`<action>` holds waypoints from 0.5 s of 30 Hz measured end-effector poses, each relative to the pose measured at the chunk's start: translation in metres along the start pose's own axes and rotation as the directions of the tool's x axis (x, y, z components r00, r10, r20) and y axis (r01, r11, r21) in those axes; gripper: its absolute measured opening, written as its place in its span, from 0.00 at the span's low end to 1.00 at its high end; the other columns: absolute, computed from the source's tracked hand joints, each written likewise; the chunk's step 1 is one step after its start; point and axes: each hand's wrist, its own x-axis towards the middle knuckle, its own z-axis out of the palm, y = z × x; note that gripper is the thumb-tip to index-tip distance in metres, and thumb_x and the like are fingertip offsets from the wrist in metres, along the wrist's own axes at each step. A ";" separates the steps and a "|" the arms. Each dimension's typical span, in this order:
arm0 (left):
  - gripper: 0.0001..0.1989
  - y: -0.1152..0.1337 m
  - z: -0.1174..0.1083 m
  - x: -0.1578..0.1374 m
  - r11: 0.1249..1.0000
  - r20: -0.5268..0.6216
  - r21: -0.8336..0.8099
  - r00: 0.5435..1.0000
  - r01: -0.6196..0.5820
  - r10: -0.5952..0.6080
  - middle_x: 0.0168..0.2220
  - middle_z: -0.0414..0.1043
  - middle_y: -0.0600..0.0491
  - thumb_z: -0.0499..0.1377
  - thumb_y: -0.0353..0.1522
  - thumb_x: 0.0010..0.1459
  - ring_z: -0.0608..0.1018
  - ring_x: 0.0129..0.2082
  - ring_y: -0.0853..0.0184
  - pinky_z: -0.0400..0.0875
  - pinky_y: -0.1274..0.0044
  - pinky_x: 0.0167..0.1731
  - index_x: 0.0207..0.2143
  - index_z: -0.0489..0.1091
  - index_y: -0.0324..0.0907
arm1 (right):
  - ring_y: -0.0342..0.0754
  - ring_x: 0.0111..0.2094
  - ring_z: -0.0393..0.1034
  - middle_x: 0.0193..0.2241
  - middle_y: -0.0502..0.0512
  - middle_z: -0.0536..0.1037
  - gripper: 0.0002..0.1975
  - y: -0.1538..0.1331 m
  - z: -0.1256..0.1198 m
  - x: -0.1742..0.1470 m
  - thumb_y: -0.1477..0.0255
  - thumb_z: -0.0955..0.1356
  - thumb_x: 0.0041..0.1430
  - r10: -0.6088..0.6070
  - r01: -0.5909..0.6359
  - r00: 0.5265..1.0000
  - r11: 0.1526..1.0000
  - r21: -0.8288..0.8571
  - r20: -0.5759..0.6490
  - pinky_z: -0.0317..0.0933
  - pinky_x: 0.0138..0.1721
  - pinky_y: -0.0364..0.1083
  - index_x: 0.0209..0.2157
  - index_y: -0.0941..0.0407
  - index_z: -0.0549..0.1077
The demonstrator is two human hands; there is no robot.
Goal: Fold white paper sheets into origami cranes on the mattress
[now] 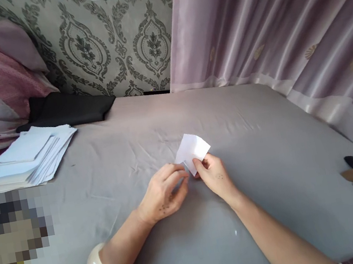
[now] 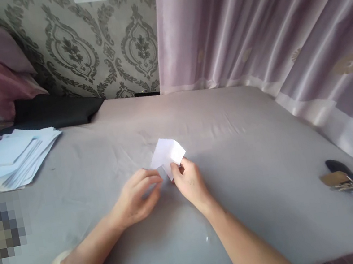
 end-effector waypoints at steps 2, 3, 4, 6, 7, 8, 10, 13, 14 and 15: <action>0.18 -0.001 -0.006 0.001 0.996 -0.050 0.055 0.997 0.068 -0.065 0.42 0.70 0.48 0.50 0.18 0.54 0.71 0.40 0.64 0.70 0.70 0.41 0.45 0.67 0.41 | 0.46 0.24 0.68 0.21 0.51 0.74 0.11 0.001 -0.007 0.003 0.65 0.62 0.61 -0.087 0.089 0.996 0.975 -0.203 0.017 0.59 0.27 0.44 0.29 0.56 0.70; 0.22 -0.002 -0.009 0.000 0.990 -0.046 0.117 0.996 0.077 -0.072 0.44 0.70 0.47 0.49 0.16 0.52 0.70 0.41 0.63 0.69 0.68 0.43 0.47 0.67 0.42 | 0.46 0.25 0.68 0.22 0.51 0.73 0.11 0.001 -0.011 0.004 0.66 0.62 0.62 -0.126 0.132 0.991 0.945 -0.299 0.040 0.57 0.27 0.44 0.29 0.56 0.69; 0.26 -0.003 -0.010 0.000 0.980 -0.027 0.191 0.998 0.064 -0.060 0.47 0.69 0.47 0.48 0.15 0.50 0.69 0.44 0.61 0.68 0.66 0.45 0.49 0.66 0.42 | 0.46 0.25 0.67 0.23 0.50 0.73 0.10 0.000 -0.015 0.004 0.67 0.62 0.62 -0.154 0.169 0.986 0.907 -0.386 0.070 0.56 0.27 0.43 0.29 0.55 0.69; 0.32 -0.006 -0.010 -0.002 0.943 0.021 0.332 1.000 0.001 -0.009 0.54 0.63 0.44 0.48 0.14 0.50 0.66 0.50 0.57 0.65 0.62 0.50 0.55 0.64 0.45 | 0.47 0.27 0.67 0.25 0.51 0.74 0.07 -0.004 -0.022 0.004 0.67 0.63 0.62 -0.187 0.224 0.975 0.821 -0.525 0.122 0.55 0.27 0.44 0.32 0.54 0.68; 0.33 -0.007 -0.009 -0.003 0.921 0.027 0.389 0.999 -0.031 0.023 0.56 0.60 0.44 0.48 0.15 0.51 0.64 0.54 0.55 0.63 0.61 0.51 0.57 0.63 0.47 | 0.48 0.28 0.68 0.27 0.52 0.74 0.05 -0.005 -0.025 0.004 0.68 0.63 0.62 -0.204 0.250 0.968 0.781 -0.572 0.143 0.55 0.28 0.44 0.34 0.54 0.68; 0.33 -0.008 -0.006 -0.004 0.899 0.022 0.435 0.999 -0.054 0.050 0.58 0.57 0.44 0.50 0.15 0.52 0.61 0.57 0.54 0.62 0.60 0.53 0.57 0.63 0.49 | 0.49 0.31 0.69 0.29 0.53 0.75 0.05 -0.007 -0.027 0.004 0.68 0.64 0.61 -0.227 0.277 0.961 0.747 -0.604 0.161 0.57 0.29 0.45 0.36 0.54 0.68; 0.28 -0.011 0.000 -0.005 0.863 0.017 0.499 0.996 -0.082 0.085 0.61 0.55 0.44 0.52 0.18 0.56 0.57 0.62 0.52 0.57 0.58 0.56 0.55 0.65 0.51 | 0.53 0.37 0.71 0.35 0.56 0.77 0.08 -0.008 -0.030 0.005 0.70 0.65 0.61 -0.279 0.336 0.941 0.710 -0.619 0.191 0.60 0.35 0.48 0.42 0.54 0.68; 0.12 -0.015 0.007 -0.006 0.826 0.047 0.556 0.996 -0.090 0.077 0.61 0.59 0.47 0.55 0.23 0.60 0.56 0.64 0.53 0.51 0.58 0.59 0.42 0.71 0.47 | 0.53 0.45 0.70 0.41 0.56 0.78 0.16 -0.007 -0.029 0.008 0.73 0.66 0.60 -0.314 0.378 0.926 0.752 -0.540 0.210 0.61 0.45 0.51 0.50 0.52 0.66; 0.08 -0.016 0.009 -0.007 0.815 0.046 0.573 0.997 -0.082 0.067 0.60 0.61 0.48 0.55 0.25 0.60 0.57 0.63 0.54 0.50 0.58 0.60 0.37 0.71 0.45 | 0.53 0.46 0.70 0.41 0.55 0.78 0.17 -0.006 -0.027 0.010 0.74 0.66 0.60 -0.310 0.371 0.929 0.784 -0.498 0.204 0.61 0.47 0.51 0.51 0.52 0.65; 0.07 -0.018 0.009 -0.007 0.805 0.039 0.589 0.997 -0.071 0.059 0.58 0.65 0.49 0.55 0.25 0.61 0.60 0.61 0.55 0.50 0.59 0.59 0.34 0.71 0.44 | 0.52 0.47 0.70 0.41 0.54 0.79 0.17 -0.004 -0.025 0.012 0.74 0.65 0.61 -0.303 0.359 0.933 0.816 -0.452 0.195 0.61 0.48 0.51 0.52 0.51 0.65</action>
